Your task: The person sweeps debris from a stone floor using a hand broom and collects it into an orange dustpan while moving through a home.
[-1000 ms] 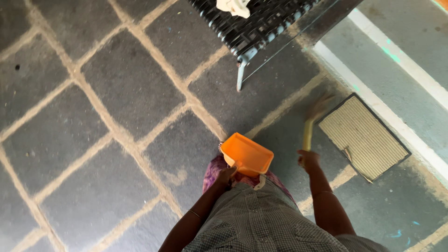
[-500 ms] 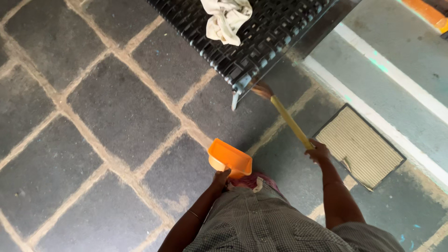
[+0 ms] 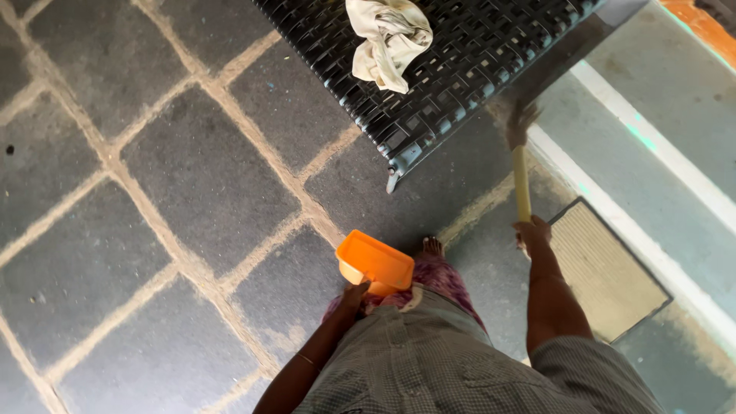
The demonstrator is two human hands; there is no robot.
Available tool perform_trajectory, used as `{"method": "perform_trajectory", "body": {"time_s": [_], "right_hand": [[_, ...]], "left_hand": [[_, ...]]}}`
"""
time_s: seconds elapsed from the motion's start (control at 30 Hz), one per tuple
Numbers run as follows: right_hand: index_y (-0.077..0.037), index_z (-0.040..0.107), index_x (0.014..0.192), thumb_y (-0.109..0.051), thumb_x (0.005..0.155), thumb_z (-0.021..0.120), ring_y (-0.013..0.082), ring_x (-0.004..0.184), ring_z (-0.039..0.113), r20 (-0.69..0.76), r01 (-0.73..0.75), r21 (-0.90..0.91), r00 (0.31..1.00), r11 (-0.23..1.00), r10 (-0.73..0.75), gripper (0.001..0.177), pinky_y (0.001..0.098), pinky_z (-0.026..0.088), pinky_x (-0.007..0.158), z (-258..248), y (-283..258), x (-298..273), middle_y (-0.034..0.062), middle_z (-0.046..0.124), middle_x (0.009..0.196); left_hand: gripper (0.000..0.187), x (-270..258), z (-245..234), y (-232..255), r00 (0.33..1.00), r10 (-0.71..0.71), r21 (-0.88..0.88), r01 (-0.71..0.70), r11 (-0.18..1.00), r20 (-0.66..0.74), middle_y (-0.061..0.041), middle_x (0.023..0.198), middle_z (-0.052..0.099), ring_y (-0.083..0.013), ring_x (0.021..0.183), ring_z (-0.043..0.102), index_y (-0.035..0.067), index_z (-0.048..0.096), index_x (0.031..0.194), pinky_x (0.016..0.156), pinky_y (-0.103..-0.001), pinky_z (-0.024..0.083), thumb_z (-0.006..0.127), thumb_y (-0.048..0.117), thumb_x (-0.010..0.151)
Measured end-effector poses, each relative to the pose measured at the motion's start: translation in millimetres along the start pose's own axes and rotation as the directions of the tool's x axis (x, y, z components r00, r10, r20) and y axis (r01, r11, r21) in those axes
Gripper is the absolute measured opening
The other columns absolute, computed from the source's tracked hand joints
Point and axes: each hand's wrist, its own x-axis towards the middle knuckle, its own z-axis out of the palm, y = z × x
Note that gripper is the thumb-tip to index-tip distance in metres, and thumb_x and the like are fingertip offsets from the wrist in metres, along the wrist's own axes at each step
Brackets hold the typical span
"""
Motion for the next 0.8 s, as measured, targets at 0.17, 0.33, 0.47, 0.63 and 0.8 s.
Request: {"method": "perform_trajectory", "body": {"time_s": [0.17,0.33,0.47,0.63,0.8], "right_hand": [[0.003,0.074,0.105,-0.004,0.080,0.083,0.0206,0.048,0.059,0.179,-0.019,-0.353,0.980,0.935,0.088,0.027,0.0375,0.047,0.041,9,-43,65,0.0129,0.063,0.066],[-0.010,0.066,0.124,-0.013,0.079,0.081,0.0321,0.089,0.070,0.510,0.557,-0.729,0.830,0.397,-0.228,0.048,0.0466,0.059,0.075,-2,-38,85,0.0146,0.073,0.099],[-0.033,0.044,0.153,-0.013,0.080,0.073,0.0338,0.116,0.065,0.617,0.636,-0.727,0.771,0.258,-0.158,0.081,0.0502,0.057,0.092,-37,-27,79,0.0136,0.063,0.130],[-0.050,0.042,0.153,-0.011,0.090,0.066,0.0253,0.114,0.070,0.449,0.453,-0.833,0.889,0.318,-0.091,0.078,0.0475,0.059,0.092,-87,-8,51,0.0010,0.064,0.128],[-0.032,0.044,0.153,-0.009,0.079,0.078,0.0298,0.120,0.065,0.429,0.407,-0.800,0.902,0.441,-0.053,0.085,0.0486,0.055,0.099,-94,9,44,0.0118,0.066,0.130]], "left_hand": [[0.041,-1,32,8,0.996,-0.004,-0.009,0.003,1.000,-0.085,-0.004,0.055,0.051,-0.0153,0.041,0.045,0.002,0.065,0.086,0.038,-0.030,0.035,0.063,0.041,0.096],[0.037,13,79,19,0.995,0.033,-0.143,-0.046,0.989,-0.095,-0.003,0.054,0.048,-0.0140,0.039,0.040,0.008,0.051,0.083,0.036,-0.030,0.031,0.068,0.038,0.097],[0.035,32,112,31,0.995,0.058,-0.097,-0.067,0.993,-0.086,-0.004,0.053,0.049,-0.0145,0.037,0.041,0.011,0.056,0.081,0.036,-0.030,0.032,0.065,0.041,0.095],[0.049,53,146,44,0.993,0.105,-0.076,-0.108,0.991,-0.046,-0.005,0.054,0.051,-0.0162,0.037,0.043,0.007,0.052,0.071,0.036,-0.032,0.033,0.067,0.046,0.097],[0.049,54,164,45,0.996,0.048,0.010,-0.047,0.999,-0.069,-0.003,0.056,0.053,-0.0142,0.042,0.048,0.009,0.055,0.072,0.042,-0.030,0.038,0.062,0.050,0.097]]}}
